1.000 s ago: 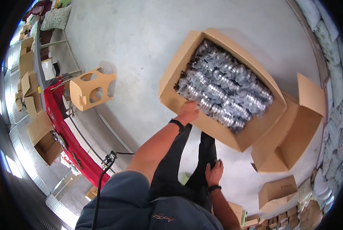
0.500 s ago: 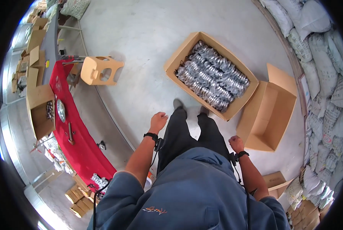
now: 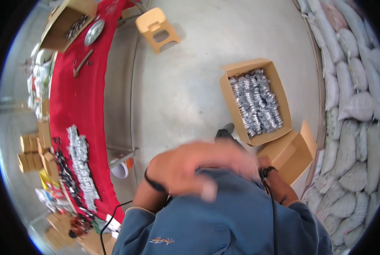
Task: The recorder picks up small plastic components from a table and packs them into a cardboard box.
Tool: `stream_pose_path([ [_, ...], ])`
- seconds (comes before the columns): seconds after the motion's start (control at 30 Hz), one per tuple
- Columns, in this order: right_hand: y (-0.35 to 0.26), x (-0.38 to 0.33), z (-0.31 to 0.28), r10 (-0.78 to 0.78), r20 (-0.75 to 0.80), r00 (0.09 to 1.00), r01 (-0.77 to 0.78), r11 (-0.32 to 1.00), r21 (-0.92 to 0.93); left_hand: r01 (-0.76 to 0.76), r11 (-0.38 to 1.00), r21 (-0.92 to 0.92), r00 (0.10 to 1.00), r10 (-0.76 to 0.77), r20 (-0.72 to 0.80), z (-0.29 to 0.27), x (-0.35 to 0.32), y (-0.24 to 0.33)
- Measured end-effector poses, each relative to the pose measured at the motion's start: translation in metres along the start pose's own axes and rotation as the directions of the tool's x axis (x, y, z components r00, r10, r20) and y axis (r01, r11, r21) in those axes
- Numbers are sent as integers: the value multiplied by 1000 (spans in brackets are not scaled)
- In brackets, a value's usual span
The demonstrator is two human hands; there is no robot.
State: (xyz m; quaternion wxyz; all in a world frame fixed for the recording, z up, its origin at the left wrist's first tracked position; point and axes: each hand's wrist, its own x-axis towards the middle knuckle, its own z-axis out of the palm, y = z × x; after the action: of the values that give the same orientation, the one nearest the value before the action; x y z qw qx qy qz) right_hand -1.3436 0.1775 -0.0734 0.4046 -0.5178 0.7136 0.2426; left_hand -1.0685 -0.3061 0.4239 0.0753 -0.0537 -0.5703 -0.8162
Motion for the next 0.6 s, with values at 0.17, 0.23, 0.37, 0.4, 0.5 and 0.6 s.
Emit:
stream_pose_path([
  [0.17,-63,73,-85,360,-103,927,-205,720,663,-772,635,-36,636,768,-83,51,-113,47],
  [0.23,-117,90,-143,279,-88,956,-123,656,745,-713,677,-183,626,732,270,43,-150,65],
  [0.37,-236,99,-208,154,-93,984,6,490,872,-733,658,173,619,750,-233,85,-249,74],
  [0.4,-258,101,-210,140,-94,986,9,511,860,-745,646,166,590,754,-289,92,-264,77],
  [0.5,-306,106,-215,-28,-34,999,44,676,735,-777,599,194,466,754,-463,107,-301,83],
  [0.6,-280,118,-181,-272,-226,935,314,933,178,-846,468,255,384,867,-317,68,-358,92],
])
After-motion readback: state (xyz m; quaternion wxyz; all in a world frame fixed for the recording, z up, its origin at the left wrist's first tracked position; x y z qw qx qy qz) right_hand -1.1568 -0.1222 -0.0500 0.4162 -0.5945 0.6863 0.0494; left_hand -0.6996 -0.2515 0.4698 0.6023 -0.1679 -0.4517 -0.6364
